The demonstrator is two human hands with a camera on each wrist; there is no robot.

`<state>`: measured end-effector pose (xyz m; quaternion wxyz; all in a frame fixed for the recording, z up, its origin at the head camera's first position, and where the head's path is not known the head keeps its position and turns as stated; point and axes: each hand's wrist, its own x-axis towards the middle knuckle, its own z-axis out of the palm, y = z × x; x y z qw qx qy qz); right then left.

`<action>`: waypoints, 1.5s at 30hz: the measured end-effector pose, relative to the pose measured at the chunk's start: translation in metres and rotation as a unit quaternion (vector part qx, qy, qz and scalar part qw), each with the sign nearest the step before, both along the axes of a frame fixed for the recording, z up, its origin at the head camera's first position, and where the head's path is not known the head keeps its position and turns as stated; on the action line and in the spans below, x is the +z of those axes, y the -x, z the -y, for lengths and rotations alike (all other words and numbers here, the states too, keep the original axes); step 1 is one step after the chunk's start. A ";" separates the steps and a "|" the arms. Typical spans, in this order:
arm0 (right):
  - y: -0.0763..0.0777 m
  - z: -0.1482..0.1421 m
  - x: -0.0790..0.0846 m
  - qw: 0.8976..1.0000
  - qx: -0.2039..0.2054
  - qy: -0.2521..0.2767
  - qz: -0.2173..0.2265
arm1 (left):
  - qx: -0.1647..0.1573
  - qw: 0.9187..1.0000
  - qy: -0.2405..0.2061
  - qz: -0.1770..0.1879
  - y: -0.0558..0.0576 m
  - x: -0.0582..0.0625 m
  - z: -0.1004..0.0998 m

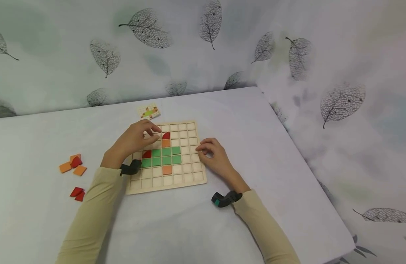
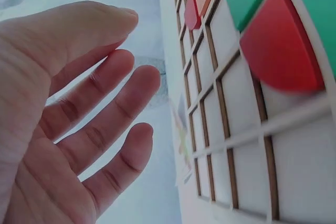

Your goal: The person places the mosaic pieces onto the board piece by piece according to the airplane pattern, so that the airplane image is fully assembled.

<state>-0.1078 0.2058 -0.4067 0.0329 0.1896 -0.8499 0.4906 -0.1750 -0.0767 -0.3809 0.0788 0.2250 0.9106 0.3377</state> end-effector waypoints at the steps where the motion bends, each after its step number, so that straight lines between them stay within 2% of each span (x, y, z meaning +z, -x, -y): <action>1: 0.000 0.000 0.000 1.000 0.001 0.002 -0.003 | 0.001 1.000 0.002 -0.005 -0.001 0.002 0.001; 7: 0.001 -0.002 0.000 1.000 0.003 0.006 -0.009 | 0.004 1.000 0.015 -0.023 -0.009 0.009 0.010; 15: 0.001 -0.002 -0.001 1.000 0.006 0.005 -0.011 | 0.021 0.999 0.040 -0.026 -0.020 0.012 0.026; 24: 0.000 -0.002 -0.001 1.000 0.006 0.007 -0.012 | 0.016 0.997 0.040 -0.071 -0.035 0.013 0.048; 33: -0.001 -0.001 -0.001 1.000 0.005 0.006 -0.009 | 0.033 0.995 0.055 -0.070 -0.053 0.015 0.069; 39: -0.001 0.000 -0.001 1.000 0.007 0.006 -0.008 | 0.026 0.994 0.045 -0.093 -0.062 0.017 0.087; 45: -0.001 0.001 0.000 1.000 0.007 0.007 -0.003 | 0.024 0.994 0.011 -0.109 -0.074 0.013 0.102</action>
